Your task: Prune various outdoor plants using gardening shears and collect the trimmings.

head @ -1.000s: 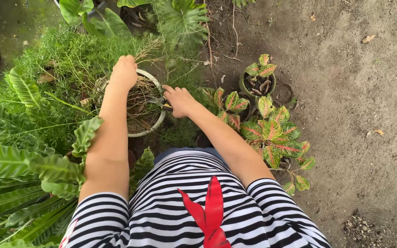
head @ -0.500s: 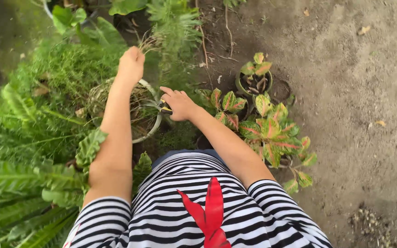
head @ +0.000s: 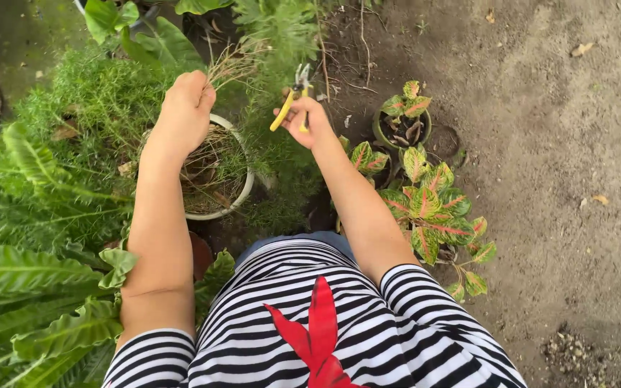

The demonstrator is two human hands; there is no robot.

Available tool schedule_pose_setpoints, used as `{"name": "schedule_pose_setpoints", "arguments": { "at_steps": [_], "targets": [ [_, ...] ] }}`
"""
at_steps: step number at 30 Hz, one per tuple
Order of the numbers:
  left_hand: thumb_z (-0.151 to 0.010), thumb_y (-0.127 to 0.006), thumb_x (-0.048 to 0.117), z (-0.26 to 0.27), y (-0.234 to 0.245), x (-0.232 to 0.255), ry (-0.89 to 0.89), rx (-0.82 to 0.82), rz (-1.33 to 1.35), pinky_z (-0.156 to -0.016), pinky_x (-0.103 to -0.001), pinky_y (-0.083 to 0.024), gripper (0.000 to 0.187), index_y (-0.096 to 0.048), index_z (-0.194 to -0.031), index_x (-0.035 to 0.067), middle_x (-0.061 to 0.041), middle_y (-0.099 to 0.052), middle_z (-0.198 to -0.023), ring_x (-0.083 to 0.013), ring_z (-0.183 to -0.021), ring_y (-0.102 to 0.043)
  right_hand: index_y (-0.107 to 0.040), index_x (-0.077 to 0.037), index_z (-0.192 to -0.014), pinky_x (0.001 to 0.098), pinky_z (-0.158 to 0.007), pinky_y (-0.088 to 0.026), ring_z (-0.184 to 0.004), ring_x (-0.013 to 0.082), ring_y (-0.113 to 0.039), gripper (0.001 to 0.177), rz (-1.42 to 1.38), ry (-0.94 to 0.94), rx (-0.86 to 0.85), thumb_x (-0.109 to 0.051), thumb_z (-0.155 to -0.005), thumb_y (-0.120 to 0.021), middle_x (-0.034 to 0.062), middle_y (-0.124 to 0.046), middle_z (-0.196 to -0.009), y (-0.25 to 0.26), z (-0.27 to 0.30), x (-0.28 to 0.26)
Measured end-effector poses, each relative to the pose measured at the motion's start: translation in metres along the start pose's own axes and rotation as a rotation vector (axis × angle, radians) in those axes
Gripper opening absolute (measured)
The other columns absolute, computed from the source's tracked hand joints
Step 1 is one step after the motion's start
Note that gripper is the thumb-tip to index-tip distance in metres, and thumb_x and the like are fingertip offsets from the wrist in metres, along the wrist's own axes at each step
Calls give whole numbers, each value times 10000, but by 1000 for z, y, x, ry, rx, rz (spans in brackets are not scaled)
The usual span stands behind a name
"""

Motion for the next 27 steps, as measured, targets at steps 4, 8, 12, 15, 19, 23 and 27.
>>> {"name": "schedule_pose_setpoints", "arguments": {
  "at_steps": [4,8,12,15,19,23,27],
  "targets": [
    [-1056,-590,118,13,22,27,-18,17,-55,-851,-493,-465,196,-513,-980,-45,-235,-571,-995,-430,-946,-554,-581,-59,-1300,529,-1047,-440,-1157,408,-574,504,-26,-23,0,-101,-799,-600,177,-554,-1225,-17,0,19],
    [-1016,-576,86,37,36,62,-64,75,1,-880,-481,-484,123,-561,-1001,-35,-227,-597,-1022,-423,-998,-580,-559,5,-1306,461,-1078,-429,-1188,378,-577,551,-176,-71,-227,-149,-781,-633,244,-571,-1277,-42,20,11],
    [-997,-588,76,57,41,110,-101,92,-45,-875,-509,-478,140,-579,-1001,-63,-265,-598,-1010,-444,-991,-588,-527,-23,-1199,455,-1090,-444,-1186,363,-577,428,-258,-41,-385,-189,-823,-648,246,-588,-1264,-67,36,-16],
    [-936,-557,21,74,31,151,-176,51,-44,-887,-517,-489,105,-591,-990,-63,-268,-611,-1003,-447,-992,-600,-552,24,-1225,446,-1091,-450,-1192,354,-579,489,-283,-46,-450,-218,-815,-660,229,-610,-1252,-96,62,-33],
    [-886,-520,-16,101,16,214,-277,24,-23,-853,-513,-507,170,-581,-1041,-49,-262,-612,-1031,-457,-977,-613,-612,-37,-1337,473,-1128,-435,-1228,323,-575,619,-227,50,-450,-207,-744,-673,141,-628,-1339,-118,108,-60],
    [-881,-526,-11,128,14,252,-259,65,-52,-822,-507,-504,127,-558,-1002,-32,-250,-593,-1011,-458,-961,-611,-585,-39,-1355,471,-1131,-440,-1258,332,-573,665,-232,80,-659,-241,-730,-686,138,-597,-1426,-114,152,-100],
    [-926,-529,-33,160,42,293,-374,353,-98,-838,-513,-492,107,-522,-1033,-30,-263,-544,-1040,-462,-961,-576,-575,-71,-1448,379,-1075,-441,-1262,254,-584,647,-192,202,-692,-208,-821,-655,79,-551,-1508,-73,184,-160]
  ]
}}
Point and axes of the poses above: each hand's wrist, its own z-axis away from the middle knuckle, its own y-axis out of the back of the hand, x = y × z, the point moved 6 cm from there along -z, towards the middle knuckle
